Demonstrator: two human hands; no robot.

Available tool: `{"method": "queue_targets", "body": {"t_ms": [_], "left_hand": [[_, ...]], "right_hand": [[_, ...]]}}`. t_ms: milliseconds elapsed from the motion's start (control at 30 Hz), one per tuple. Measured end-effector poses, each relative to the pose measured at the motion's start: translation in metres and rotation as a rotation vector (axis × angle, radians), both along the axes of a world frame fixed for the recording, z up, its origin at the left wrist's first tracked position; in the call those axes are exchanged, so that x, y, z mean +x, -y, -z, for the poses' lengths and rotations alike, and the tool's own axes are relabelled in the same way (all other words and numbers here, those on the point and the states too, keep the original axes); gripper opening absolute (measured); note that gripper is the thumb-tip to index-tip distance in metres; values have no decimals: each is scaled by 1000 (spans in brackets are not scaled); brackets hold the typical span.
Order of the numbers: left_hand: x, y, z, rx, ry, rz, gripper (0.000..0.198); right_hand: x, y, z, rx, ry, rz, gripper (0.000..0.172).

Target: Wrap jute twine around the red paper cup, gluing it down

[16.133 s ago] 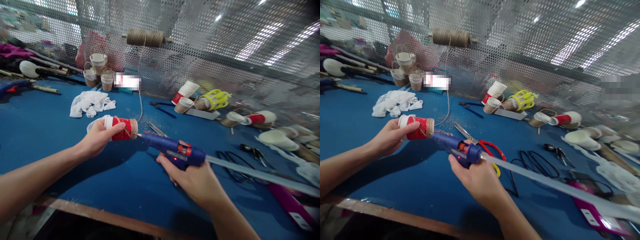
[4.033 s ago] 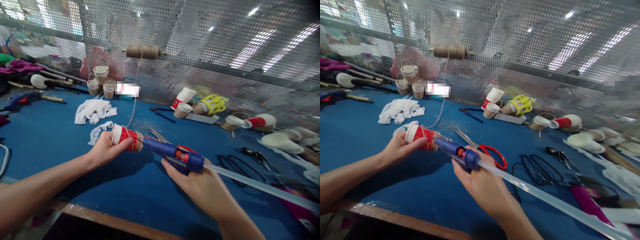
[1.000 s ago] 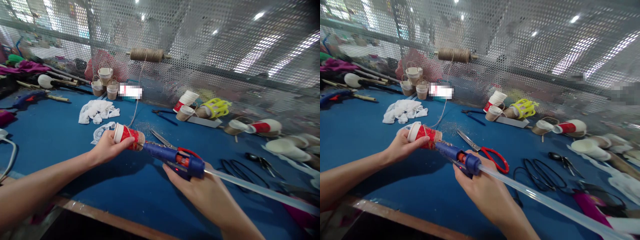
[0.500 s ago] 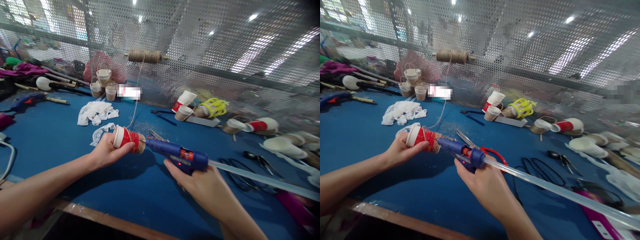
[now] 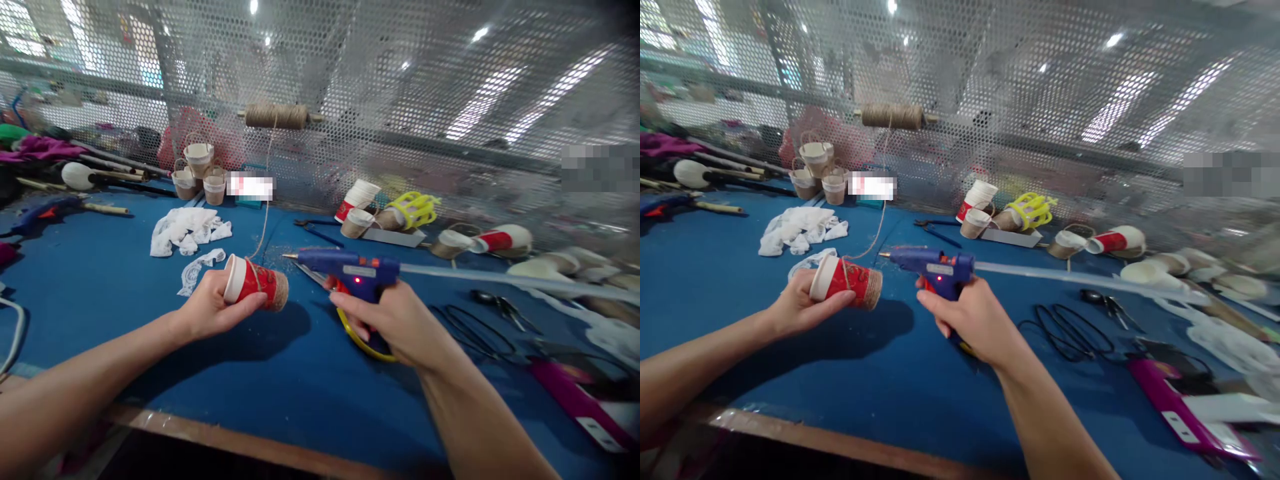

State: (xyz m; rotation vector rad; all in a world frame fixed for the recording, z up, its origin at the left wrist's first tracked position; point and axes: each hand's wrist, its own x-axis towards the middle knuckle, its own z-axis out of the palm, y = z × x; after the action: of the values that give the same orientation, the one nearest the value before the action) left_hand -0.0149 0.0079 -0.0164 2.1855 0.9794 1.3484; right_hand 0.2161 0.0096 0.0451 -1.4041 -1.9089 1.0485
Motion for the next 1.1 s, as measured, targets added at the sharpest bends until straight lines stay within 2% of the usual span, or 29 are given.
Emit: {"method": "queue_targets", "body": {"t_ms": [67,167,233,400,567,700,767,833,900,967,1000,1033,1100], "left_hand": [[0,0,0,-75,39,-17,31],[-1,-2,1,-189,119,-67,36],[-2,-4,3,-233,167,-94,36],[-1,-6,3,-295,204,-96,37],[2,-2,1,-250,158,-58,34],[0,1,0,-75,41,-32,27],[0,2,-1,69,-28,-5,22],[1,2,-3,206,-84,38,18],[2,3,-4,304,-136,94,14],[3,4,-4,367,-195,138,10],[4,5,-4,388,-228,152,9],[4,5,-4,405,-255,164,8],[5,5,-4,421,-289,182,9]], "right_hand": [[5,-13,-2,-47,-87,36,20],[13,-38,2,-18,-133,219,23],[18,-57,10,30,-24,343,22],[26,-96,39,25,207,449,26],[32,-113,54,11,467,471,30],[22,-107,45,83,580,457,22],[9,-96,36,111,574,379,24],[-9,-83,26,95,523,217,36],[-28,-68,18,34,406,-23,49],[-46,-56,14,-117,187,-353,62],[-53,-51,13,-189,98,-461,65],[-59,-48,12,-256,10,-540,65],[-67,-44,13,-348,-133,-585,53]]}}
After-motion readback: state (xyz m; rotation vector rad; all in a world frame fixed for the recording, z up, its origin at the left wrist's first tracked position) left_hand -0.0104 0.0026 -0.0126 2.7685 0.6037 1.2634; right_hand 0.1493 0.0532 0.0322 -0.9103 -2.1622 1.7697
